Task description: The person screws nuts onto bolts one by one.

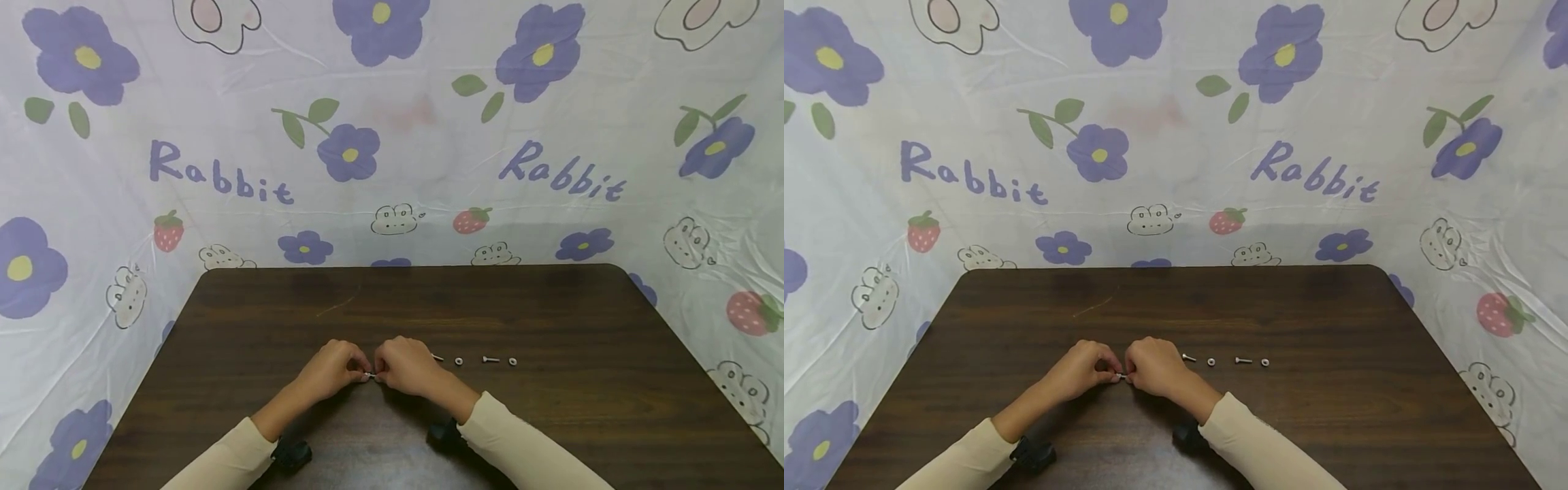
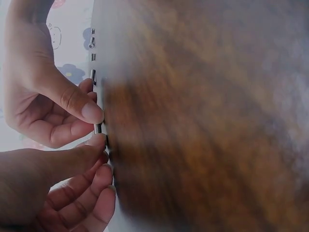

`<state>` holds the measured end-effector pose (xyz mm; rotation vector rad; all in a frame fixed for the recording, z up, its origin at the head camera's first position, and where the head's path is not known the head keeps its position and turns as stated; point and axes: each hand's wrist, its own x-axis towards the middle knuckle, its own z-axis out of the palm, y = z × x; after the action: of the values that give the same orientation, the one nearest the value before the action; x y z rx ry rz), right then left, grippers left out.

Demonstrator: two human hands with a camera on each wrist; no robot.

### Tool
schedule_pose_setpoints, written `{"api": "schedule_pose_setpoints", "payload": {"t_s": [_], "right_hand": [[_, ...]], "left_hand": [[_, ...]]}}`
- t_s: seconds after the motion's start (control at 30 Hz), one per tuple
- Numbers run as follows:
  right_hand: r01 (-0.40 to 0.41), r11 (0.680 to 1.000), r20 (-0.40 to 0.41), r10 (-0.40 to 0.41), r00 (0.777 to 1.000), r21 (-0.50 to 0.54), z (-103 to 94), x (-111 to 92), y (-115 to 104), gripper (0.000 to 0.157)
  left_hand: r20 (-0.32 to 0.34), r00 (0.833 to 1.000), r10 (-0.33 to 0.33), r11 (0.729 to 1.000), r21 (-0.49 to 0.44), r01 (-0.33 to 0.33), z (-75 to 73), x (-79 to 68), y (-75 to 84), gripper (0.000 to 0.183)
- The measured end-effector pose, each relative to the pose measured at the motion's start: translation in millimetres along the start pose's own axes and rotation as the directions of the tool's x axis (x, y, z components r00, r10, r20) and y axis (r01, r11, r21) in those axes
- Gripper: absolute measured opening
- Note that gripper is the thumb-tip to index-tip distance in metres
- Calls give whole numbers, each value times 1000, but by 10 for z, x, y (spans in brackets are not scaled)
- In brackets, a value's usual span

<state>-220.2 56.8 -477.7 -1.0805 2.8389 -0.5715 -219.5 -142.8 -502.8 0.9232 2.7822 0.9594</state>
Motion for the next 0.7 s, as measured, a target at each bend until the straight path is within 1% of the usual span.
{"api": "schedule_pose_setpoints", "payload": {"t_s": [0.13, 0.27, 0.33, 0.47, 0.57, 0.7], "right_hand": [[-10, 1000, -5, 10, 1000, -4, -11, -5, 10, 14], [-27, 1000, -12, 27, 1000, -3, -61, -38, 26, 16], [-41, 999, -24, 42, 999, 5, -108, -76, 33, 16], [-63, 997, -47, 65, 997, 39, -214, -197, 53, 15], [-72, 996, -67, 75, 995, 55, -314, -300, 77, 13], [-101, 993, -126, 108, 986, 61, -504, -435, 121, 11]], "left_hand": [[13, 1000, 0, 1000, -14, 0, -11, 24, 11, 12], [24, 1000, 3, 1000, -12, -3, -26, 47, 19, 14], [25, 1000, 10, 1000, -18, -10, -36, 47, 26, 16], [32, 999, -12, 1000, -1, 12, -57, 15, 47, 17], [-1, 999, -38, 999, 28, 38, -100, -4, 100, 18], [-83, 996, -25, 998, 58, 30, -187, 22, 254, 20]]}}
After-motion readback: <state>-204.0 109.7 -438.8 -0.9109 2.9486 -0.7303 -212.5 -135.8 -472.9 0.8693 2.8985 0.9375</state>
